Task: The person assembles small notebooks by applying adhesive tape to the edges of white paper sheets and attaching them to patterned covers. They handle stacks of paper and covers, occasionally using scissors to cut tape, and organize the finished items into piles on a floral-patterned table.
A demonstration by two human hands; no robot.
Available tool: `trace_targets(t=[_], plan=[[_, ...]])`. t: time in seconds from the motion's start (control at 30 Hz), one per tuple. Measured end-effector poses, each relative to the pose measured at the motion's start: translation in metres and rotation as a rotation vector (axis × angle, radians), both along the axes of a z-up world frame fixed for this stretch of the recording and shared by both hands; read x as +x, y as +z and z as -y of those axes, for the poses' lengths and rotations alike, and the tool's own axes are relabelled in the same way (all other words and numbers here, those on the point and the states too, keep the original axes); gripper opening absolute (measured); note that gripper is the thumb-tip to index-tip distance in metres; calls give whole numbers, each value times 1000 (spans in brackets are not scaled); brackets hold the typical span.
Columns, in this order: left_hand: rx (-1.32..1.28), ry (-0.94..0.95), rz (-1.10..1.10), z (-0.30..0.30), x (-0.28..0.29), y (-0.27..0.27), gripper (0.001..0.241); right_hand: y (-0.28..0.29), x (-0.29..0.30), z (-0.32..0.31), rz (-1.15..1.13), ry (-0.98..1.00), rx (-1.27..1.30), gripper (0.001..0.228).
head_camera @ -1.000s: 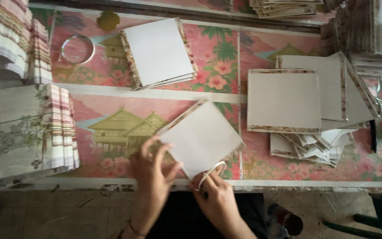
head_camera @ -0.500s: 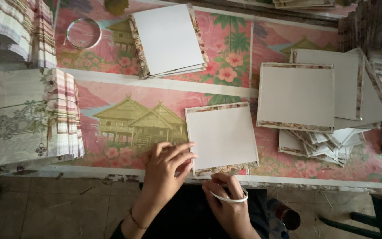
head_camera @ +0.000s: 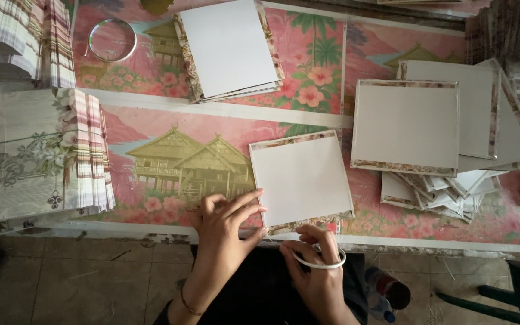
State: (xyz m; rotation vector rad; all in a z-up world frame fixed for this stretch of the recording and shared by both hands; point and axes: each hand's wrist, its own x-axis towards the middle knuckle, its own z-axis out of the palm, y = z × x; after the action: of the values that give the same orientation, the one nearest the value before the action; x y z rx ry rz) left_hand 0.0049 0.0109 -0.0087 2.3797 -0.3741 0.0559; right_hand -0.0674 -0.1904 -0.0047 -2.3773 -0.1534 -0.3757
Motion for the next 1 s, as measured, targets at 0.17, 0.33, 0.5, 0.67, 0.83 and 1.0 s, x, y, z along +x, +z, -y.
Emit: trace_targets(t=[0.17,0.33,0.5,0.67,0.83,1.0], plan=[[12,2,-48,1,-1,0,42,-2,3,4,-8,-7,15,8],[9,-19,-61,-1,-1,5,40,5,20,7,-49,-14,-14,6],[13,-10,-17,1,-3,1,33,2,34,6,-21,50,-56,11],[50,14,-158,2,-3,4,42,5,38,4,-66,49,-100,13],[90,56,-191,6,-4,3,39,11,36,4,-41,31,-62,6],[108,81,-152,8,-4,2,35,11,29,11,47,2,-61,3]])
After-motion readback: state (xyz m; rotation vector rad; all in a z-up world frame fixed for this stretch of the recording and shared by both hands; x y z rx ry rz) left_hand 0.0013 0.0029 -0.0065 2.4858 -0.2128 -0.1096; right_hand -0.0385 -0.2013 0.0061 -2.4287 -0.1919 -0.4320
